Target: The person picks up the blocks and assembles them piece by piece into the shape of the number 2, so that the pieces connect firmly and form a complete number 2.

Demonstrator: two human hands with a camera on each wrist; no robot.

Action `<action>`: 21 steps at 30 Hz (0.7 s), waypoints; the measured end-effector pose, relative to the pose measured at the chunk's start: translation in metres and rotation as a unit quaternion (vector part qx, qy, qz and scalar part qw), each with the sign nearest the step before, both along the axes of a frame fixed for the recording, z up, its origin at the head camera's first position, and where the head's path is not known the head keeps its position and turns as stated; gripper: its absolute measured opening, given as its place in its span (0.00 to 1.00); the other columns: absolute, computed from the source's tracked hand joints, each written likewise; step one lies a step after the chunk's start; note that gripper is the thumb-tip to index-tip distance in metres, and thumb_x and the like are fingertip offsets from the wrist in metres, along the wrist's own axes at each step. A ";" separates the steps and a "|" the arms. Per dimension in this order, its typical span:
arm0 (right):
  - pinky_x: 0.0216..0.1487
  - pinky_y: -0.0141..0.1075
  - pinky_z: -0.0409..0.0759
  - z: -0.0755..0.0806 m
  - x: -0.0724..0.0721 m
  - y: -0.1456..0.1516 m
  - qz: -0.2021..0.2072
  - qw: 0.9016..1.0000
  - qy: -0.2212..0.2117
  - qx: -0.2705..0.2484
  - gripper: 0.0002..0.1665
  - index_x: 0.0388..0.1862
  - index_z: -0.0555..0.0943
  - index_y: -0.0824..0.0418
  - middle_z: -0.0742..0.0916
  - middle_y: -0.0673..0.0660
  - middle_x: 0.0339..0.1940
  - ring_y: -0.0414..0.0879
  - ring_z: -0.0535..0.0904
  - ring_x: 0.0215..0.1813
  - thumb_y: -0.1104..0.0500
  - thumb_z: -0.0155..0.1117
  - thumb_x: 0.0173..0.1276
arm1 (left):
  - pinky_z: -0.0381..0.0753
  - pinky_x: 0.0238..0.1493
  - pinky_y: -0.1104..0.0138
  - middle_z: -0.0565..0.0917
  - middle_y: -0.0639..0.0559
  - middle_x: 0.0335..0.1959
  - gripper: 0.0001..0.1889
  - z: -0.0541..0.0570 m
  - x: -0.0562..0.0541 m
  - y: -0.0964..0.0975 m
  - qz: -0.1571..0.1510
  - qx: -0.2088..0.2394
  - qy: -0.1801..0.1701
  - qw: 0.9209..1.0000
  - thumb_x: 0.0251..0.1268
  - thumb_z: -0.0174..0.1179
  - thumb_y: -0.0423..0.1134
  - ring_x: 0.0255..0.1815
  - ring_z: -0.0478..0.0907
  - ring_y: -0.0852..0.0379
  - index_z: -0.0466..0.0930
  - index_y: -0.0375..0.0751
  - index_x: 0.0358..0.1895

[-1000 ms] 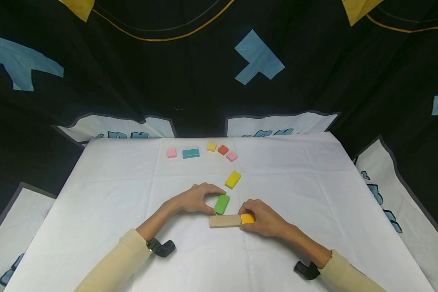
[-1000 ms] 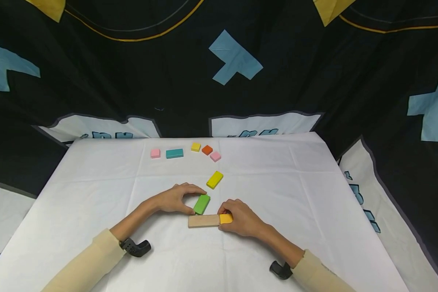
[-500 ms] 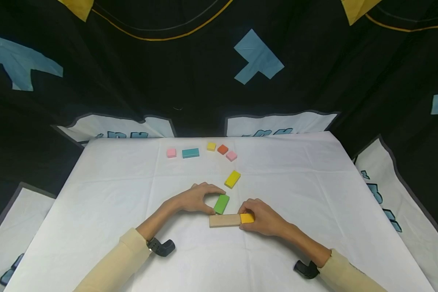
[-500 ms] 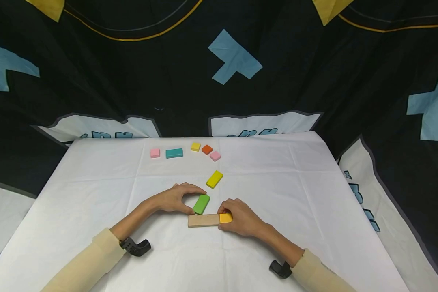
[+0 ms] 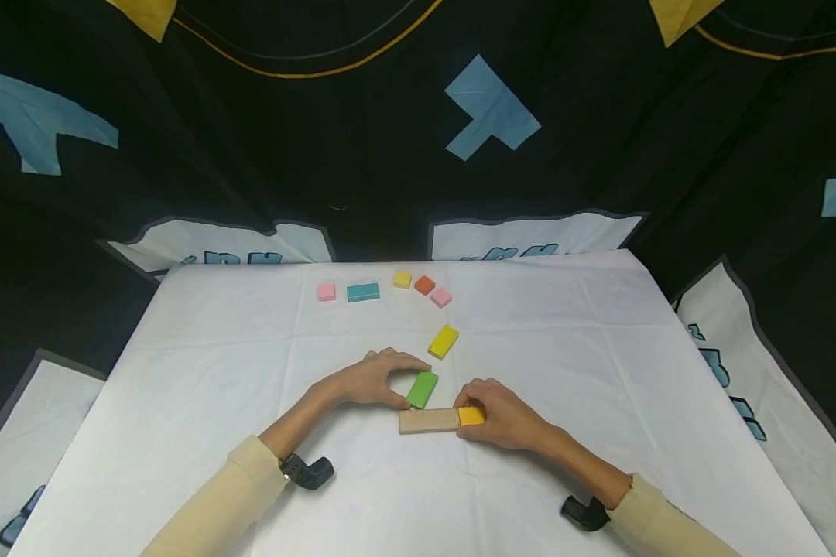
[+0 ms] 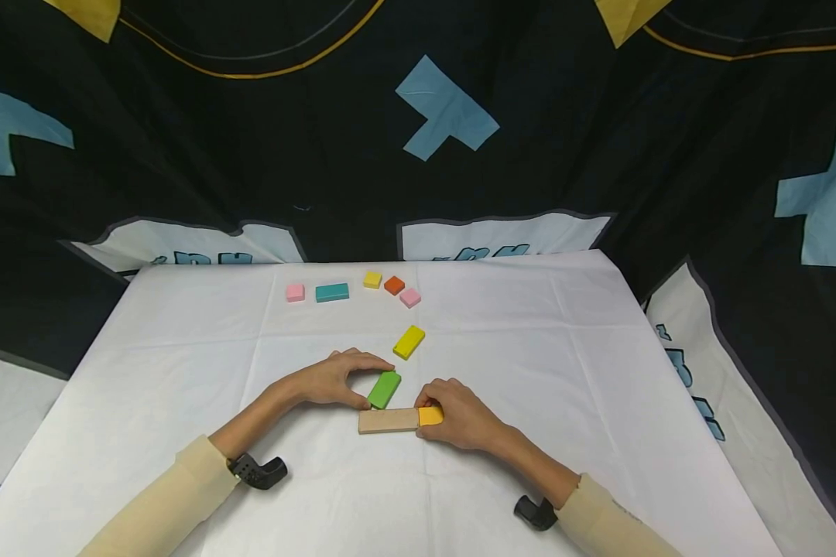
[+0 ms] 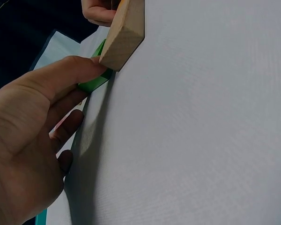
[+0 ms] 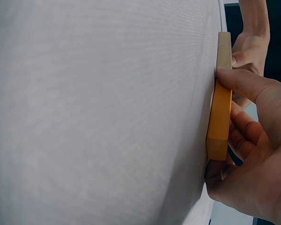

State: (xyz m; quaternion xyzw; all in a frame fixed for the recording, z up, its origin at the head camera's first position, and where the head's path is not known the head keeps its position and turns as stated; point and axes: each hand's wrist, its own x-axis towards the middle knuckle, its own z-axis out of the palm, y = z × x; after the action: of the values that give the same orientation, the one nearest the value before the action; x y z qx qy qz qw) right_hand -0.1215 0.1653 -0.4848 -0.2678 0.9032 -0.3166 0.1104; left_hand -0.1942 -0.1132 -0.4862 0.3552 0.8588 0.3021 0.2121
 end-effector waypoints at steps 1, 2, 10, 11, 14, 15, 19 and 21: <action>0.44 0.36 0.73 0.000 0.000 0.000 0.000 1.000 0.001 0.000 0.15 0.40 0.82 0.50 0.80 0.39 0.35 0.42 0.71 0.41 0.57 0.78 0.57 | 0.62 0.63 0.51 0.76 0.55 0.66 0.34 0.000 0.000 0.000 0.000 0.000 -0.001 1.000 0.55 0.71 0.44 0.64 0.68 0.54 0.75 0.52 0.68; 0.44 0.36 0.73 0.000 0.000 0.000 0.000 1.000 0.001 0.000 0.15 0.40 0.82 0.50 0.80 0.39 0.35 0.42 0.71 0.41 0.57 0.79 0.57 | 0.62 0.63 0.50 0.76 0.55 0.66 0.34 0.001 0.000 0.000 0.000 0.000 -0.002 1.000 0.55 0.71 0.44 0.64 0.68 0.54 0.75 0.52 0.69; 0.43 0.36 0.73 0.000 -0.001 0.000 -0.001 1.000 0.002 0.003 0.15 0.40 0.82 0.50 0.80 0.39 0.34 0.42 0.71 0.41 0.57 0.78 0.57 | 0.63 0.62 0.53 0.76 0.56 0.67 0.34 0.002 0.001 0.001 0.005 -0.004 -0.006 1.000 0.55 0.71 0.44 0.63 0.68 0.55 0.75 0.53 0.69; 0.43 0.36 0.73 0.000 -0.001 0.000 -0.001 1.000 0.002 0.002 0.15 0.40 0.82 0.50 0.80 0.39 0.34 0.42 0.71 0.41 0.57 0.79 0.57 | 0.63 0.62 0.53 0.76 0.56 0.67 0.34 0.002 0.001 0.001 0.005 -0.004 -0.007 1.000 0.55 0.71 0.44 0.63 0.68 0.55 0.75 0.53 0.69; 0.44 0.36 0.73 0.000 -0.001 0.000 0.000 1.000 0.003 0.001 0.15 0.40 0.82 0.50 0.80 0.39 0.34 0.42 0.71 0.41 0.57 0.79 0.56 | 0.63 0.62 0.52 0.76 0.56 0.67 0.34 0.002 0.001 0.001 0.006 -0.005 -0.009 1.000 0.55 0.70 0.44 0.63 0.68 0.55 0.75 0.53 0.69; 0.44 0.36 0.73 0.000 -0.001 0.000 0.000 1.000 0.003 0.001 0.15 0.40 0.82 0.50 0.80 0.39 0.34 0.42 0.71 0.41 0.57 0.79 0.56 | 0.63 0.62 0.52 0.76 0.56 0.67 0.34 0.002 0.001 0.001 0.006 -0.004 -0.010 1.000 0.55 0.70 0.44 0.63 0.68 0.55 0.75 0.53 0.69; 0.44 0.36 0.73 0.000 -0.001 0.000 -0.001 1.000 0.002 0.002 0.15 0.40 0.82 0.50 0.80 0.39 0.34 0.41 0.71 0.40 0.57 0.79 0.56 | 0.62 0.62 0.52 0.76 0.56 0.67 0.34 0.003 0.002 0.001 0.006 -0.003 -0.014 1.000 0.55 0.70 0.44 0.63 0.68 0.55 0.75 0.53 0.69; 0.44 0.36 0.73 0.000 -0.001 0.000 -0.002 1.000 0.002 0.002 0.15 0.40 0.82 0.50 0.80 0.39 0.34 0.41 0.71 0.41 0.57 0.79 0.56 | 0.62 0.63 0.52 0.76 0.56 0.67 0.34 0.003 0.002 0.001 0.006 -0.004 -0.014 1.000 0.55 0.70 0.44 0.64 0.68 0.55 0.75 0.53 0.69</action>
State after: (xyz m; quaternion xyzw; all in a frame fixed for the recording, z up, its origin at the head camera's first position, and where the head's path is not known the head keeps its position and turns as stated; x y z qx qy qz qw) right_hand -0.1225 0.1653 -0.4850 -0.2665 0.9047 -0.3141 0.1089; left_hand -0.1923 -0.1125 -0.4829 0.3451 0.8589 0.3052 0.2237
